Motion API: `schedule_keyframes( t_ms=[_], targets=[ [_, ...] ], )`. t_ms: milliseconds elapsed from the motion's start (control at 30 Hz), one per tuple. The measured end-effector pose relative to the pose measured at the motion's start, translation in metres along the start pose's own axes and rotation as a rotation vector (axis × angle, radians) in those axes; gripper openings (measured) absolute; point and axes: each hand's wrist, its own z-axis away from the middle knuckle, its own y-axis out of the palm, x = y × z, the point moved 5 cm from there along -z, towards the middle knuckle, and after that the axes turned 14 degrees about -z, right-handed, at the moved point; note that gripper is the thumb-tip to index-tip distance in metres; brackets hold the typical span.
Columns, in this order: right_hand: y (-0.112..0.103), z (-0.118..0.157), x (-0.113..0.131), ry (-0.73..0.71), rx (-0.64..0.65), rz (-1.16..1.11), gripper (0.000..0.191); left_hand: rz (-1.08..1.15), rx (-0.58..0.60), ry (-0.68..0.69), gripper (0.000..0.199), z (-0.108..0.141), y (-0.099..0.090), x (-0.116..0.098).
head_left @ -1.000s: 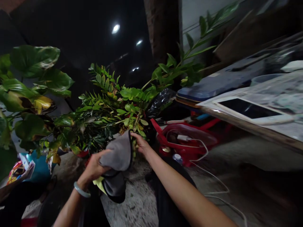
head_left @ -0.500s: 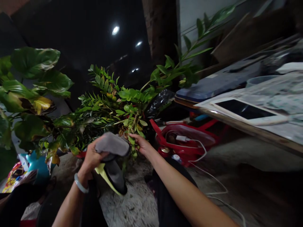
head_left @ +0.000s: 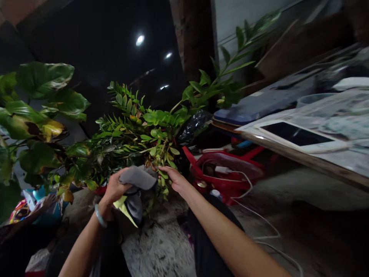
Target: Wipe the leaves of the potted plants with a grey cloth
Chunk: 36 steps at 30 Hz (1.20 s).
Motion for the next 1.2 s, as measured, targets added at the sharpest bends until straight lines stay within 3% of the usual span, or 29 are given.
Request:
schedule_keyframes(
  t_ms=[133,200,267,400,467,533,633,700,767,900,967,1000,1067,1133,1200],
  targets=[
    [0.0,-0.001,-0.001,0.022,-0.014,0.018,0.012,-0.015,-0.582,0.038,0.058,-0.009,-0.061,-0.029],
    [0.004,-0.001,-0.004,0.029,-0.02,0.028,0.011,-0.057,-0.691,0.049,0.063,-0.016,-0.063,-0.033],
    [0.007,-0.001,-0.007,0.019,-0.022,0.032,0.01,-0.067,-0.544,0.021,0.067,-0.017,-0.041,-0.025],
    [0.006,-0.001,-0.009,-0.023,-0.025,0.032,0.012,-0.079,0.091,0.013,0.059,0.016,0.017,-0.004],
    [0.003,-0.002,-0.008,-0.029,-0.022,0.036,0.013,-0.044,0.216,0.035,0.053,0.033,0.015,-0.003],
    [0.002,-0.003,-0.008,-0.018,-0.014,0.045,0.011,0.019,0.07,0.015,0.052,0.033,-0.012,-0.005],
    [0.003,-0.003,-0.009,0.002,-0.016,0.063,0.01,0.023,-0.407,-0.034,0.055,0.01,-0.063,-0.006],
    [0.006,-0.003,-0.011,0.006,-0.028,0.073,0.012,-0.006,-0.626,-0.064,0.055,-0.006,-0.077,-0.003],
    [0.009,-0.002,-0.013,0.008,-0.038,0.077,0.011,-0.005,-0.617,-0.091,0.056,-0.018,-0.066,0.006],
    [0.01,0.002,-0.013,0.005,-0.043,0.075,0.007,-0.032,-0.142,-0.107,0.059,-0.004,-0.01,0.027],
    [0.006,0.003,-0.009,0.002,-0.044,0.073,0.007,-0.013,0.008,-0.121,0.056,0.016,-0.001,0.03],
    [0.004,0.003,-0.008,0.003,-0.044,0.074,0.008,0.014,0.011,-0.128,0.055,0.024,-0.006,0.028],
    [0.002,0.002,-0.005,0.006,-0.042,0.077,0.008,0.065,-0.126,-0.125,0.056,0.03,-0.03,0.017],
    [0.002,0.001,-0.005,0.009,-0.041,0.083,0.007,0.067,-0.378,-0.089,0.058,0.024,-0.061,0.001],
    [0.004,0.0,-0.007,0.01,-0.044,0.089,0.008,0.039,-0.611,-0.052,0.055,0.014,-0.079,-0.013]
  ],
)
